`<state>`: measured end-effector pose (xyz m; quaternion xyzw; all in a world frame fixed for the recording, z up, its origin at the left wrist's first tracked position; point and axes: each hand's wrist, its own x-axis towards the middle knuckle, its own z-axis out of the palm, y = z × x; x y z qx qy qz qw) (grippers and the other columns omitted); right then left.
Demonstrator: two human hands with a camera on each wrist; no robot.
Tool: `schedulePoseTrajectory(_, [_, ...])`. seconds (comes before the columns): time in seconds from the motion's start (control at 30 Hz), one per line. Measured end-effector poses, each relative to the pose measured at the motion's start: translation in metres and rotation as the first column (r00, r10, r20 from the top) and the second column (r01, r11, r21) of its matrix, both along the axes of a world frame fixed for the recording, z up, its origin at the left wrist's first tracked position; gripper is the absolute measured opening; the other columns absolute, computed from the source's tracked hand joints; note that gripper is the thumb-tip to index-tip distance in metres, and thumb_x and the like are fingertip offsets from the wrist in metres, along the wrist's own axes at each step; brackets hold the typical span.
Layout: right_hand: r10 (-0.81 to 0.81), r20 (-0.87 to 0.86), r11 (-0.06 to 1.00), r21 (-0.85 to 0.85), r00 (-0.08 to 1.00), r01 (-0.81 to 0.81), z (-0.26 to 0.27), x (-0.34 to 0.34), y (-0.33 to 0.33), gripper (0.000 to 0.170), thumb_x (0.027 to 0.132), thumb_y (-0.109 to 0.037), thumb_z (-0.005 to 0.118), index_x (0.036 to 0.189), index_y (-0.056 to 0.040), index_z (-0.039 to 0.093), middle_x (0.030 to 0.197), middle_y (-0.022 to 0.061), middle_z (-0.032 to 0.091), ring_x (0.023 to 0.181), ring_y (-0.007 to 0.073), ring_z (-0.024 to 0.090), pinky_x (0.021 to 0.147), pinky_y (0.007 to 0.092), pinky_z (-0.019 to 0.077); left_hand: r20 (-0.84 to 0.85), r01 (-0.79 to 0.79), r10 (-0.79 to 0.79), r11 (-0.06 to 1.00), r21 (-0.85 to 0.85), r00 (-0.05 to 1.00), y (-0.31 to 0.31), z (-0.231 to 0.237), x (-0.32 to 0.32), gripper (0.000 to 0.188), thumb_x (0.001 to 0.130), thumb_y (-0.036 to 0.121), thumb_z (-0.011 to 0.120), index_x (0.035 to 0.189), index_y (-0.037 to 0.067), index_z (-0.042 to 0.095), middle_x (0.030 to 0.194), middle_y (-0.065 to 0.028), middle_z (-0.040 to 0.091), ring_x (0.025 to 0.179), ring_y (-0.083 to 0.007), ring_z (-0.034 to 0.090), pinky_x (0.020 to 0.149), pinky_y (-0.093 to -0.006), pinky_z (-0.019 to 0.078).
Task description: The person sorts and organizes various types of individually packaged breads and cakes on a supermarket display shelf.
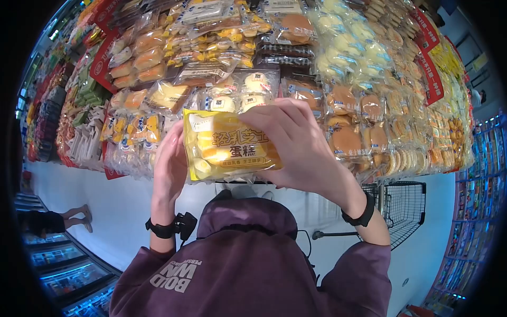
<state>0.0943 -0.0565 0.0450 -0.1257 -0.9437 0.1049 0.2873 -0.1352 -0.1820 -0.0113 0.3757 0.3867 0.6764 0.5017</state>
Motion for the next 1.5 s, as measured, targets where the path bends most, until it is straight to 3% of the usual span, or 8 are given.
schedulePoseTrajectory(0.03, [-0.003,0.005,0.999,0.037,1.000,0.003,0.000,-0.010,-0.001,0.078,0.058,-0.022,0.086,0.129,-0.0118,0.055,0.120,0.0044,0.059,0.115,0.0282,0.053,0.105,0.0448,0.0379,0.205,0.129,-0.124,0.992,-0.013,0.971,-0.001,-0.001,-0.007,0.053,0.098,0.015,0.056,0.146,-0.001,0.038,0.144,-0.0171,0.048,0.135,-0.0220,0.045,0.111,-0.0374,0.0366])
schedulePoseTrajectory(0.2, [-0.023,0.036,0.976,0.218,0.999,0.015,0.001,-0.053,-0.013,0.080,0.062,-0.030,0.085,0.132,-0.0132,0.053,0.137,0.0070,0.052,0.123,0.0244,0.050,0.107,0.0458,0.0354,-0.257,-0.106,0.065,0.983,-0.149,0.964,0.009,0.017,-0.023,0.047,0.071,0.004,0.088,0.111,-0.002,0.064,0.098,-0.0051,0.073,0.088,-0.0117,0.068,0.081,-0.0246,0.0540])
schedulePoseTrajectory(0.33, [-0.053,-0.242,0.996,0.061,0.969,0.069,0.003,-0.075,0.001,0.092,0.056,-0.027,0.091,0.136,-0.0086,0.050,0.150,0.0119,0.043,0.131,0.0309,0.045,0.107,0.0468,0.0386,-0.536,-0.214,0.219,0.974,0.072,0.815,0.010,0.009,-0.054,0.037,0.072,0.001,0.086,0.102,-0.002,0.065,0.098,-0.0106,0.071,0.098,-0.0165,0.068,0.087,-0.0289,0.0542])
schedulePoseTrajectory(0.57, [0.158,-0.135,0.930,-0.312,0.978,-0.194,0.002,-0.105,0.006,0.060,0.049,0.005,0.078,0.108,0.0001,0.068,0.110,0.0125,0.071,0.103,0.0311,0.068,0.091,0.0382,0.0541,-0.357,0.073,0.091,0.904,0.420,0.930,0.019,-0.003,-0.107,0.028,0.068,-0.002,0.078,0.094,-0.004,0.070,0.104,-0.0177,0.072,0.105,-0.0318,0.069,0.092,-0.0412,0.0552])
schedulePoseTrajectory(0.87, [-0.053,-0.125,0.894,-0.448,0.991,-0.009,-0.003,-0.151,-0.012,0.056,0.076,-0.004,0.083,0.126,-0.0052,0.057,0.118,0.0091,0.067,0.103,0.0214,0.068,0.092,0.0347,0.0536,-0.535,-0.061,0.116,0.991,0.118,0.837,0.004,0.015,-0.145,0.031,0.073,0.002,0.081,0.102,-0.002,0.070,0.103,-0.0125,0.073,0.095,-0.0231,0.071,0.085,-0.0341,0.0570])
schedulePoseTrajectory(1.1, [-0.240,-0.028,0.335,-0.941,0.970,0.056,0.002,-0.182,-0.023,0.074,0.079,-0.006,0.082,0.140,-0.0055,0.040,0.137,0.0111,0.052,0.122,0.0190,0.054,0.097,0.0354,0.0489,-0.181,-0.010,-0.022,0.984,-0.177,0.983,-0.004,0.022,-0.159,0.034,0.085,0.008,0.077,0.114,-0.004,0.065,0.105,-0.0089,0.072,0.090,-0.0123,0.069,0.078,-0.0265,0.0563])
schedulePoseTrajectory(1.27, [-0.183,-0.087,0.931,-0.335,0.979,0.145,-0.004,-0.199,-0.022,0.088,0.071,-0.023,0.088,0.142,-0.0065,0.039,0.147,0.0172,0.043,0.127,0.0301,0.051,0.103,0.0425,0.0414,-0.200,-0.095,0.053,0.974,-0.207,0.978,-0.007,0.012,-0.173,0.031,0.087,0.008,0.074,0.114,-0.005,0.065,0.103,-0.0093,0.072,0.090,-0.0127,0.068,0.078,-0.0263,0.0559])
schedulePoseTrajectory(1.5, [0.075,0.244,0.988,-0.152,0.967,-0.038,0.008,-0.232,-0.039,0.079,0.068,-0.019,0.083,0.138,-0.0083,0.049,0.130,0.0124,0.051,0.120,0.0308,0.048,0.103,0.0430,0.0394,-0.216,-0.066,0.019,0.975,-0.211,0.976,-0.013,-0.002,-0.188,0.035,0.086,0.010,0.076,0.116,-0.003,0.062,0.103,-0.0081,0.070,0.089,-0.0116,0.067,0.076,-0.0263,0.0556])
